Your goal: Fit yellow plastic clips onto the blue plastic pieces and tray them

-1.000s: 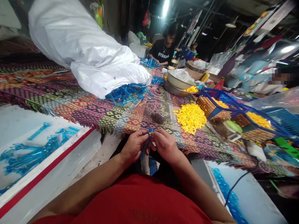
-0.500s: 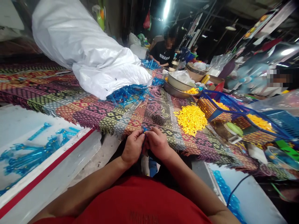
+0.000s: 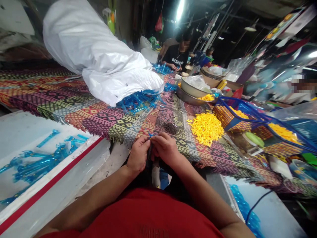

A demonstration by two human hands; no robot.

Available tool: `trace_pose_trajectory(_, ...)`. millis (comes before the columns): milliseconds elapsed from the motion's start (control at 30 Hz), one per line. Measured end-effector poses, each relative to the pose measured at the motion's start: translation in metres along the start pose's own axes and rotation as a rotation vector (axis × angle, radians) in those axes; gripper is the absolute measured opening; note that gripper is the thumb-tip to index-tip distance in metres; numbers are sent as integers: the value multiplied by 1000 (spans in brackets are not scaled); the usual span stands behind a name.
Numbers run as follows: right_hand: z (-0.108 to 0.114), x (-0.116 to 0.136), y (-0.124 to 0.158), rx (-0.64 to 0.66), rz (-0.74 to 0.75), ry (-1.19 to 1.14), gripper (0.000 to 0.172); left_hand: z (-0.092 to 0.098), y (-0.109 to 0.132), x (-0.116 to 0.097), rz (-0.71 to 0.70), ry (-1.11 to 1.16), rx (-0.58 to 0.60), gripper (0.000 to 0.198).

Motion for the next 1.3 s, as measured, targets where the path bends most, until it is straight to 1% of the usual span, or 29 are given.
trace_pose_trajectory(100, 17, -8, 8, -98, -30, -149, 15, -7, -4, -5, -17, 11, 87, 15)
trace_pose_trajectory(200, 23, -16, 15, -123, -81, -197, 14, -5, -6, -6, -2, 33, 79, 13)
trace_pose_trajectory(300, 19, -23, 19, -91, -118, -230, 14, -1, -5, -7, 19, 68, 51, 10)
trace_pose_trajectory(400, 11, -25, 20, -62, -114, -243, 14, 2, -5, -10, 27, 100, 47, 9)
trace_pose_trajectory(633, 1, -35, 19, -20, -166, -243, 15, 6, -5, -23, -18, 140, 64, 8)
trace_pose_trajectory(767, -3, -47, 23, -28, -243, -298, 15, 3, -4, -24, -29, 183, 70, 8)
trace_pose_trajectory(867, -6, -54, 27, -28, -321, -394, 14, 2, -3, -25, -38, 202, 82, 8)
trace_pose_trajectory(933, -12, -60, 25, 26, -383, -506, 16, 4, -2, -29, -42, 196, 81, 8)
trace_pose_trajectory(1000, -19, -67, 18, 108, -443, -588, 19, 12, -1, -33, -43, 177, 48, 7)
trace_pose_trajectory(1067, -19, -75, 2, 133, -452, -564, 21, 23, 3, -40, -49, 142, -7, 8)
trace_pose_trajectory(1167, -12, -82, -40, 46, -324, -365, 16, 41, 11, -51, -69, 75, -77, 8)
trace_pose_trajectory(1233, -18, -77, -71, 47, -222, -186, 15, 52, 19, -56, -65, 37, -119, 8)
trace_pose_trajectory(1300, -33, -68, -101, 114, -155, -6, 20, 60, 27, -58, -46, 4, -164, 8)
Point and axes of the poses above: each hand's wrist, its own y-axis away from the middle knuckle, its own z-axis out of the back of the hand, x = y × z, the point moved 9 cm from there along -y, towards the middle knuckle, and after that the axes turned 11 degrees about x, right-handed, at the moved point
